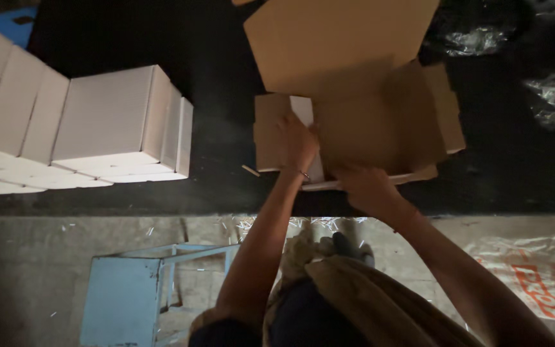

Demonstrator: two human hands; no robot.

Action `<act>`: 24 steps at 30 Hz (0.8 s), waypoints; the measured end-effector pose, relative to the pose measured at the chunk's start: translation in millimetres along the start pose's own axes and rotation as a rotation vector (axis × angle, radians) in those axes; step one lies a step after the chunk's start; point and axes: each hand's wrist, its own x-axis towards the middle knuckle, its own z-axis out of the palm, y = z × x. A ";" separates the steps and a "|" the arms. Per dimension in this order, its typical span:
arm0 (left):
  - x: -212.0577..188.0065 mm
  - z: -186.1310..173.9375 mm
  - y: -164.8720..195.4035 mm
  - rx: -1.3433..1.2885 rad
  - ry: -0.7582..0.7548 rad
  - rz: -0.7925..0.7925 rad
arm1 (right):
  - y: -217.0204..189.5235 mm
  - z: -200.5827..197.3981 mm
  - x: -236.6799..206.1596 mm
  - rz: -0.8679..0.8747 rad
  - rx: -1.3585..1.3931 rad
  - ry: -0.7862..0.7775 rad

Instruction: The person assembles small white cardboard boxes by folding flat pieces into shape, inserting a plastic-wrapped circular item into each, and stacking the finished boxes on a pile. The process is repeated multiple times in a consistent sequence.

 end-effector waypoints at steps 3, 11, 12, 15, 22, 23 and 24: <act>3.9 13.4 -10.8 0.344 0.000 0.152 | -3.3 -1.9 2.6 -0.042 -0.028 0.024; 11.5 -6.5 -8.9 0.197 -0.066 -0.103 | -9.1 -0.2 5.0 -0.126 -0.024 0.128; 10.2 -12.5 -8.1 0.217 -0.106 -0.131 | -9.3 0.4 5.8 -0.107 -0.013 0.105; -14.9 -29.2 -14.6 0.227 -0.029 0.123 | -8.3 1.0 7.6 -0.057 0.019 0.060; -22.3 -29.8 -7.1 0.152 -0.154 -0.121 | -8.2 1.4 12.1 -0.063 0.001 0.007; -22.7 -30.0 -6.3 0.162 -0.142 -0.117 | -7.3 -0.1 11.4 -0.061 -0.001 0.001; -22.5 -30.9 -4.1 0.173 -0.128 -0.111 | -5.4 -2.6 10.1 -0.064 0.070 0.010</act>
